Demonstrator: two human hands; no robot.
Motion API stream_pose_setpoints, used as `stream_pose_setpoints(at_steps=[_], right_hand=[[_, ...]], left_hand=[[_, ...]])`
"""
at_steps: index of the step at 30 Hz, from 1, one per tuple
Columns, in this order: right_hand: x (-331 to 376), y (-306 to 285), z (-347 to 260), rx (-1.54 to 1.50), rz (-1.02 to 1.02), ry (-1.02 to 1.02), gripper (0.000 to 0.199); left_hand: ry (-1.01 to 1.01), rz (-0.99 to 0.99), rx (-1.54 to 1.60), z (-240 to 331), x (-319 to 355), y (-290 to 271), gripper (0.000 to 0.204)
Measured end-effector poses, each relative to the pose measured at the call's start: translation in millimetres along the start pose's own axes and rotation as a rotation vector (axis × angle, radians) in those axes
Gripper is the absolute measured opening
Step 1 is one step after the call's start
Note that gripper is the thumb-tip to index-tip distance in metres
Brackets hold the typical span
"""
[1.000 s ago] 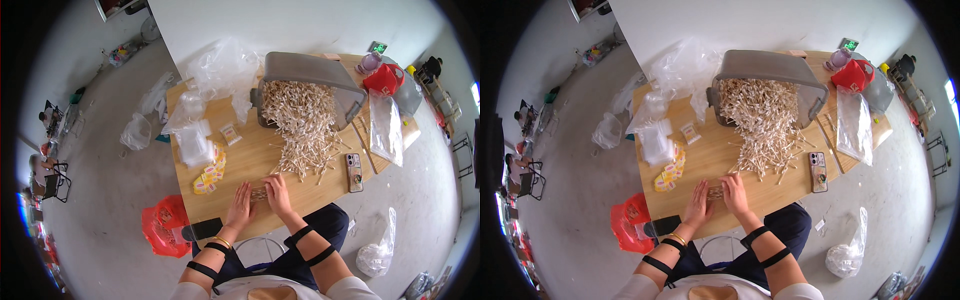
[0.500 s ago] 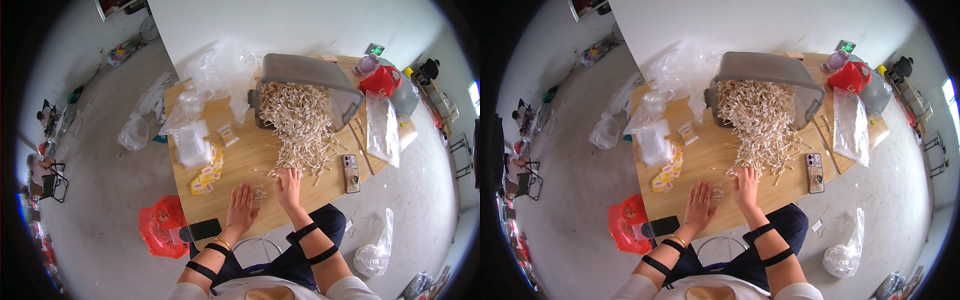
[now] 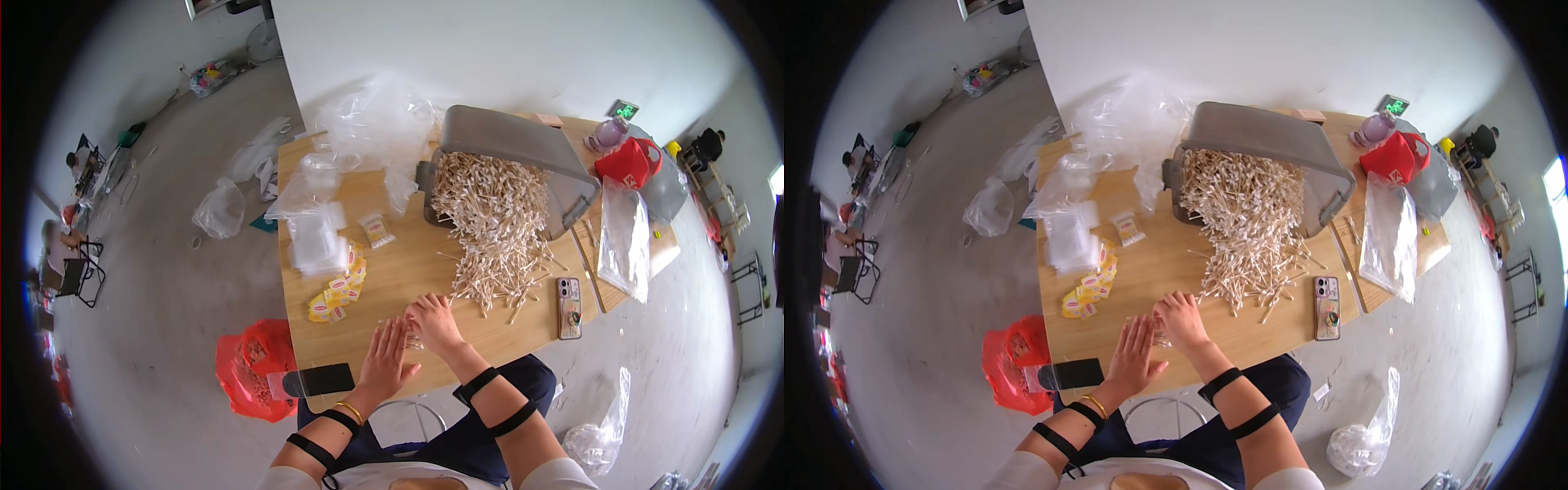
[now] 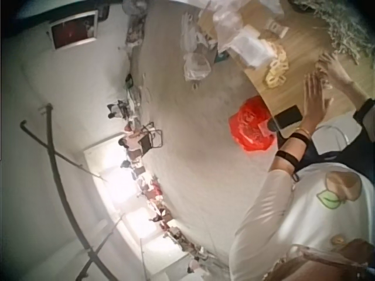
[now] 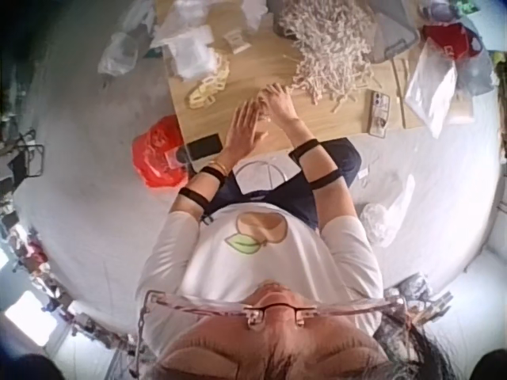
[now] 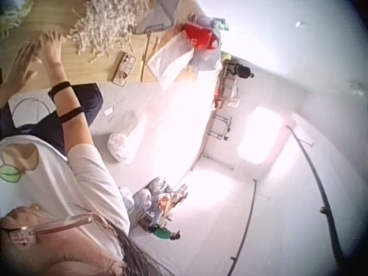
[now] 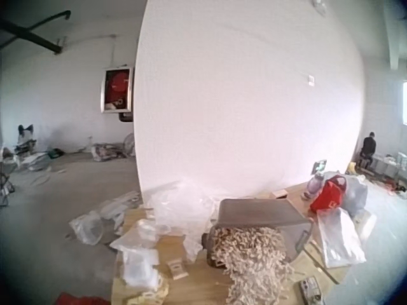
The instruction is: Manually organizing and packing cotton swabs into small plastic bags.
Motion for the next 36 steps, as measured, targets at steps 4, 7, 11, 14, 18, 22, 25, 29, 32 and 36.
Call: stream_pose_setpoints(at_steps=[4,7,11,14,18,22,25,29,32,36], right_hand=[[11,-4,1,-0.171,0.053,0.021,0.013],[21,-11,13,-0.194,0.162,0.039,0.012],[26,-16,25,-0.202,0.212,0.103,0.010],[27,-16,30,-0.213,0.235,0.142,0.008],[24,-14,30,-0.174,0.267,0.176,0.006],[17,-14,22,-0.138,0.322,0.231,0.006],[13,-7,14,-0.102,0.315,0.210,0.006],[15,-3,6,-0.177,0.284,0.148,0.013],[25,-3,11,-0.206,0.359,0.189,0.015],[37,0,3,-0.244,0.312,0.154,0.019]], left_hand=[[-0.028,0.001,0.021,-3,-6,-2,0.096],[-0.028,-0.005,-0.009,-4,-14,-5,0.100],[-0.037,0.015,0.008,-5,-18,-3,0.099],[-0.047,0.027,0.050,-5,-24,0,0.098],[-0.036,0.062,0.030,-6,-29,-5,0.099],[-0.168,0.078,-0.017,-17,-24,-7,0.103],[-0.114,0.101,0.140,-17,-23,2,0.104],[-0.099,0.151,0.177,-7,-23,1,0.100],[-0.093,0.161,0.167,-5,-26,-5,0.094],[-0.059,0.086,0.205,-6,-26,4,0.089]])
Point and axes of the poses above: each hand's wrist, its own x-axis away from the middle knuckle, its own y-axis out of the palm, z = x × y, the point moved 3 cm from there along -x, towards the middle knuckle, and after that the axes turned 6 degrees about z, right-handed, at the moved point
